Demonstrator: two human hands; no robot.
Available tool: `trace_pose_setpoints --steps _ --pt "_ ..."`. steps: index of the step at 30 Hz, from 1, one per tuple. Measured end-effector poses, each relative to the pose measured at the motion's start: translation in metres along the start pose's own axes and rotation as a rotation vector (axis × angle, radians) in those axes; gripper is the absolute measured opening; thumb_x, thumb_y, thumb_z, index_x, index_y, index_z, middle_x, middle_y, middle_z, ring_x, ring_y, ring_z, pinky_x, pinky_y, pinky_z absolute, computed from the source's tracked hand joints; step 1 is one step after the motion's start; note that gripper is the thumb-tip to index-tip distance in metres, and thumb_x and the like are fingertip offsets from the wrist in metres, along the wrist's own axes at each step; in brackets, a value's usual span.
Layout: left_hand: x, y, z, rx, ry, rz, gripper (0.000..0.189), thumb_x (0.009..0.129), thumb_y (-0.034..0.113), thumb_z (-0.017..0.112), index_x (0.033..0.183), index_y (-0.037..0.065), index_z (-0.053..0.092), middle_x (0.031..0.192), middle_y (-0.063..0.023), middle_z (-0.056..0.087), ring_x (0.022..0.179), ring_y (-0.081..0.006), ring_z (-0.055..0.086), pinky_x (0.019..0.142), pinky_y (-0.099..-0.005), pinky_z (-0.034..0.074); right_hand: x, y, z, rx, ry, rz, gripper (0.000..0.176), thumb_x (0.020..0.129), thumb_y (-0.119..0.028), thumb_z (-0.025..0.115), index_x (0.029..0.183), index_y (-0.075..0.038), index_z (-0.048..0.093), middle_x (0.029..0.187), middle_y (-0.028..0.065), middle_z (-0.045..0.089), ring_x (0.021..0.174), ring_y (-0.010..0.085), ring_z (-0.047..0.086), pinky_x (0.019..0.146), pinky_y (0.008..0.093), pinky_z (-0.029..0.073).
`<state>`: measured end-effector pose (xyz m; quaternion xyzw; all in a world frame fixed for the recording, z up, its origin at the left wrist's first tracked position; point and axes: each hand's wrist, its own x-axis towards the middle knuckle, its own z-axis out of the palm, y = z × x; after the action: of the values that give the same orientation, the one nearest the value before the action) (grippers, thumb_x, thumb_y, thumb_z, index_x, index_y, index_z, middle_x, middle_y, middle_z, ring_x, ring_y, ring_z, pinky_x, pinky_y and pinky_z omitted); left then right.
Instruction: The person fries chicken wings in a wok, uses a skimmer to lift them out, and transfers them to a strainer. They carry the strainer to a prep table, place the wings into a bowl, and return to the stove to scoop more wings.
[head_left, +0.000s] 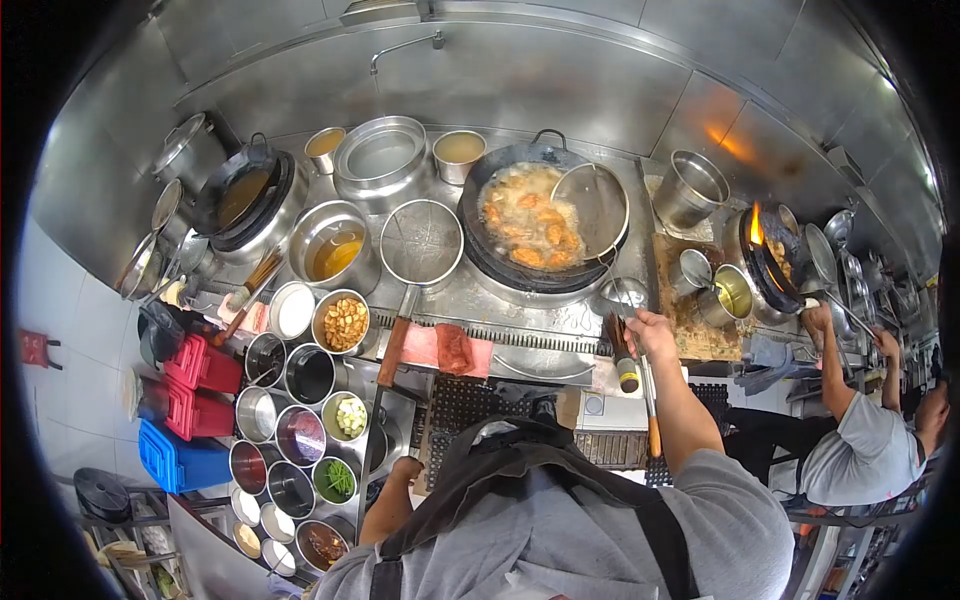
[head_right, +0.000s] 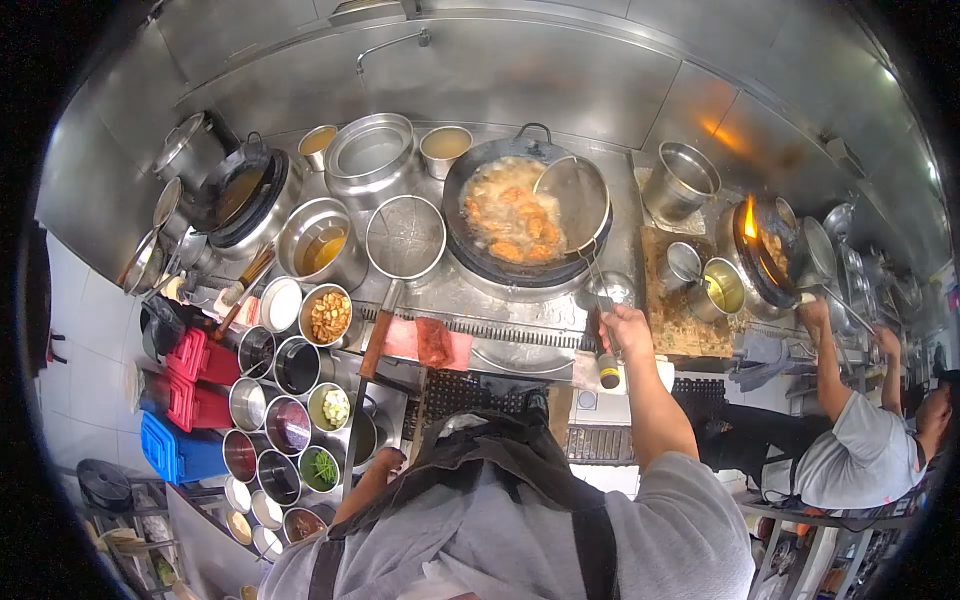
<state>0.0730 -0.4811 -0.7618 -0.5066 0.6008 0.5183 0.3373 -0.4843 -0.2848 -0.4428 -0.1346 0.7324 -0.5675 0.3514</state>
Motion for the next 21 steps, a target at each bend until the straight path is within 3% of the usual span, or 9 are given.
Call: trace_pose_setpoints --steps 4,6,10,14,16,17,19,20,21 --pt "-0.003 0.020 -0.011 0.106 0.104 -0.063 0.024 0.084 0.017 0.057 0.105 0.007 0.065 0.103 -0.0130 0.063 0.077 -0.0256 0.064 0.055 -0.0348 0.057 -0.023 -0.023 -0.002 -0.139 0.032 -0.033 0.011 0.083 -0.007 0.054 0.077 0.000 0.058 0.057 0.0065 0.055 0.038 0.0152 0.050 0.034 0.0306 0.039" --pt "-0.003 0.024 -0.015 0.090 0.114 -0.043 0.024 0.084 0.018 0.058 0.104 0.007 0.065 0.103 -0.0132 0.063 0.077 -0.0257 0.064 0.055 -0.0353 0.057 -0.033 -0.036 -0.001 -0.382 0.070 -0.101 0.013 0.083 -0.008 0.053 0.087 0.000 0.062 0.057 0.0052 0.055 0.038 0.0132 0.049 0.035 0.0300 0.039" --pt "-0.021 0.045 -0.018 0.014 0.138 -0.030 0.026 0.082 0.016 0.059 0.106 0.007 0.064 0.102 -0.0133 0.063 0.079 -0.0260 0.064 0.058 -0.0373 0.057 -0.040 -0.046 -0.006 -0.478 0.102 -0.130 0.026 0.083 -0.008 0.052 0.106 -0.001 0.063 0.055 0.0044 0.054 0.037 0.0119 0.048 0.036 0.0280 0.039" --pt "-0.002 0.023 -0.003 -0.026 0.068 0.011 0.030 0.080 0.014 0.059 0.109 0.008 0.062 0.102 -0.0126 0.063 0.084 -0.0250 0.064 0.063 -0.0379 0.057 -0.039 -0.050 -0.009 -0.481 0.067 -0.153 0.028 0.083 -0.008 0.052 0.108 -0.003 0.063 0.055 0.0048 0.054 0.037 0.0118 0.048 0.037 0.0279 0.039" --pt "0.029 -0.003 0.006 0.296 0.010 0.265 0.034 0.080 0.009 0.056 0.114 0.009 0.060 0.105 -0.0116 0.062 0.090 -0.0247 0.063 0.067 -0.0376 0.057 -0.034 -0.053 -0.008 -0.424 0.064 -0.142 0.030 0.083 -0.008 0.053 0.111 -0.003 0.062 0.057 0.0060 0.056 0.037 0.0104 0.047 0.037 0.0277 0.039" --pt "0.031 -0.005 0.008 0.295 0.011 0.266 0.034 0.080 0.009 0.056 0.114 0.009 0.060 0.105 -0.0116 0.062 0.090 -0.0247 0.063 0.067 -0.0376 0.057 -0.032 -0.057 -0.008 -0.425 0.063 -0.143 0.030 0.083 -0.008 0.053 0.111 -0.003 0.062 0.057 0.0060 0.056 0.037 0.0104 0.047 0.037 0.0277 0.039" --pt "0.025 -0.003 0.014 0.236 -0.128 0.085 0.033 0.081 0.008 0.055 0.112 0.010 0.060 0.106 -0.0106 0.063 0.091 -0.0253 0.062 0.068 -0.0372 0.056 -0.026 -0.065 -0.005 -0.583 0.126 -0.204 0.031 0.081 -0.009 0.054 0.111 -0.001 0.061 0.064 0.0118 0.062 0.044 0.0190 0.056 0.046 0.0325 0.046" --pt "0.015 0.002 0.016 0.236 -0.129 0.085 0.033 0.081 0.008 0.055 0.112 0.010 0.060 0.106 -0.0106 0.063 0.091 -0.0253 0.062 0.068 -0.0372 0.056 -0.020 -0.068 -0.004 -0.584 0.126 -0.203 0.031 0.081 -0.009 0.054 0.111 -0.001 0.061 0.064 0.0118 0.062 0.044 0.0190 0.056 0.046 0.0325 0.046" --pt "0.002 0.009 0.018 0.099 -0.071 -0.006 0.028 0.084 0.009 0.051 0.111 0.009 0.060 0.098 -0.0087 0.062 0.081 -0.0235 0.061 0.062 -0.0372 0.053 -0.012 -0.068 -0.003 -0.701 0.181 -0.283 0.032 0.080 -0.010 0.055 0.110 0.000 0.061 0.070 0.0158 0.063 0.054 0.0257 0.060 0.054 0.0359 0.048"
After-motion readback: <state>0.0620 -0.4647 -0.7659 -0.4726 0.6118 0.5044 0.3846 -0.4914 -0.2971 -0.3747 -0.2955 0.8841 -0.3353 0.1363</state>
